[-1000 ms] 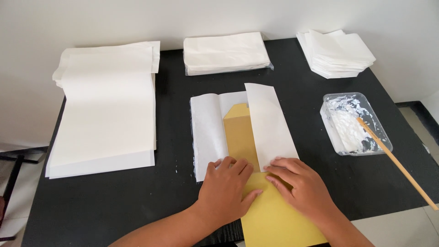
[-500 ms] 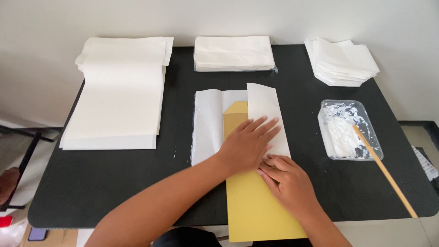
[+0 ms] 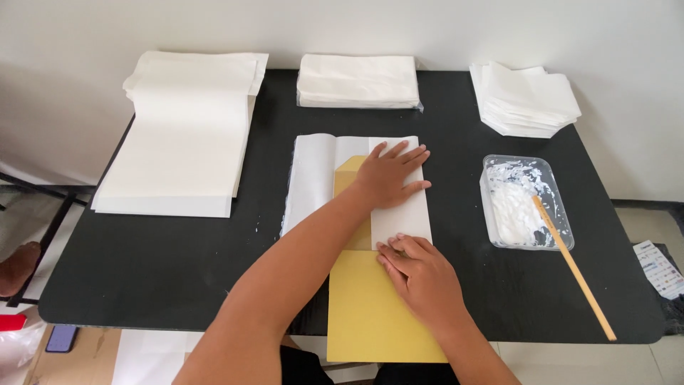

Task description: A person is manually assembling a paper bag by applying glue to the edges of a paper sheet and folding it into shape.

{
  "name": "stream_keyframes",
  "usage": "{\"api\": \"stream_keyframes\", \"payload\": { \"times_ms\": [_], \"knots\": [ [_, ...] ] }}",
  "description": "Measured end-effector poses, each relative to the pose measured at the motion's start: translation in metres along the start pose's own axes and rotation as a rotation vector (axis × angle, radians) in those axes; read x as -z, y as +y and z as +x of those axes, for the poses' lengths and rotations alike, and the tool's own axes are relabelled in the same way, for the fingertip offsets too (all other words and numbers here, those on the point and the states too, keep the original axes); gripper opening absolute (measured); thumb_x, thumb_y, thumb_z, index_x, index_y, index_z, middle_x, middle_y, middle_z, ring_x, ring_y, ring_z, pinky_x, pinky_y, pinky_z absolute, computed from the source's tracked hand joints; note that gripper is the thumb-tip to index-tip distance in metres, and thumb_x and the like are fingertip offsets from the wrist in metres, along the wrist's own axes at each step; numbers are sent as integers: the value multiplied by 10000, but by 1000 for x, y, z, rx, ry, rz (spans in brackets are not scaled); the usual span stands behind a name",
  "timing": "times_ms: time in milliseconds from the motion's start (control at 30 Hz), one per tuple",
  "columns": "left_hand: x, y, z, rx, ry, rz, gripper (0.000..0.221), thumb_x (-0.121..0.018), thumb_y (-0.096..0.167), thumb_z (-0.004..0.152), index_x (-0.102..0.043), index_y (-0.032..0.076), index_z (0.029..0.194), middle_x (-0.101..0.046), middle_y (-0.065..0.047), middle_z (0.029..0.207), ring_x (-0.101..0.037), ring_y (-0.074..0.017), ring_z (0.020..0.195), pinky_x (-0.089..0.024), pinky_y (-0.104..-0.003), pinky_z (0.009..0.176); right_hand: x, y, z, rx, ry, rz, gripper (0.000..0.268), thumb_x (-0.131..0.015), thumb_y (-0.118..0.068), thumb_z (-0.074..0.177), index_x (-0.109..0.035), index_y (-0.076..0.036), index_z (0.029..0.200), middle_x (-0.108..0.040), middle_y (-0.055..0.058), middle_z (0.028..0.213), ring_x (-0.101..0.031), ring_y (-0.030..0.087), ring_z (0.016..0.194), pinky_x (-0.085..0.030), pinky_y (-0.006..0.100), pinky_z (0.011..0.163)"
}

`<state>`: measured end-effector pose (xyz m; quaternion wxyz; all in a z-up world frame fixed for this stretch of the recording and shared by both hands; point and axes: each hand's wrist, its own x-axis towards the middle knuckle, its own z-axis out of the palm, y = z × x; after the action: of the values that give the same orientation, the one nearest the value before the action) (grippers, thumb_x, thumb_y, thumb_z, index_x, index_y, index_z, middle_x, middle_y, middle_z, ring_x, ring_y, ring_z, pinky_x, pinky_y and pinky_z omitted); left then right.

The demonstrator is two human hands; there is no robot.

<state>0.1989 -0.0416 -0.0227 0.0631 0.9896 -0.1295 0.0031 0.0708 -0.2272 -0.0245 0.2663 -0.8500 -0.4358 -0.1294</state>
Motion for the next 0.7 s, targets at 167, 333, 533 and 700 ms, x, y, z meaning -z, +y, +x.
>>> {"api": "stream_keyframes", "payload": {
  "times_ms": [167, 333, 533, 700],
  "knots": [
    [10, -1, 13, 115, -88, 234, 752, -115, 640, 1014, -157, 229, 1643, -200, 72, 1708, -95, -219, 1591, -33, -506, 1261, 0, 0, -2, -34, -23, 7, 266, -666, -236, 971, -783, -121, 1179, -731, 12, 1115, -661, 232, 1098, -583, 391, 848],
    [34, 43, -80, 191, 206, 121, 690, -330, 596, 1028, -411, 147, 1545, -534, -45, 1522, -437, -292, 1447, -291, -512, 1168, -2, 2, -2, 25, 12, -1, 244, -661, -234, 976, -791, -97, 1130, -710, 4, 1073, -649, 233, 1070, -558, 382, 874],
    [37, 95, -241, 340, 577, -31, 487, -597, 481, 984, -704, 29, 1131, -696, -80, 743, -633, -299, 703, -446, -429, 680, -4, 3, -2, 0, 5, 0, 297, -650, -281, 970, -783, -135, 1191, -746, 11, 1162, -661, 216, 1153, -564, 371, 908],
    [5, 102, -264, 479, 600, 63, 575, -520, 498, 1008, -635, 51, 1352, -699, -95, 1276, -617, -294, 1009, -460, -417, 804, -7, 3, -4, 15, 8, -75, 274, -691, -236, 946, -785, -143, 1186, -748, 26, 1148, -660, 210, 1155, -581, 378, 891]
  ]
}}
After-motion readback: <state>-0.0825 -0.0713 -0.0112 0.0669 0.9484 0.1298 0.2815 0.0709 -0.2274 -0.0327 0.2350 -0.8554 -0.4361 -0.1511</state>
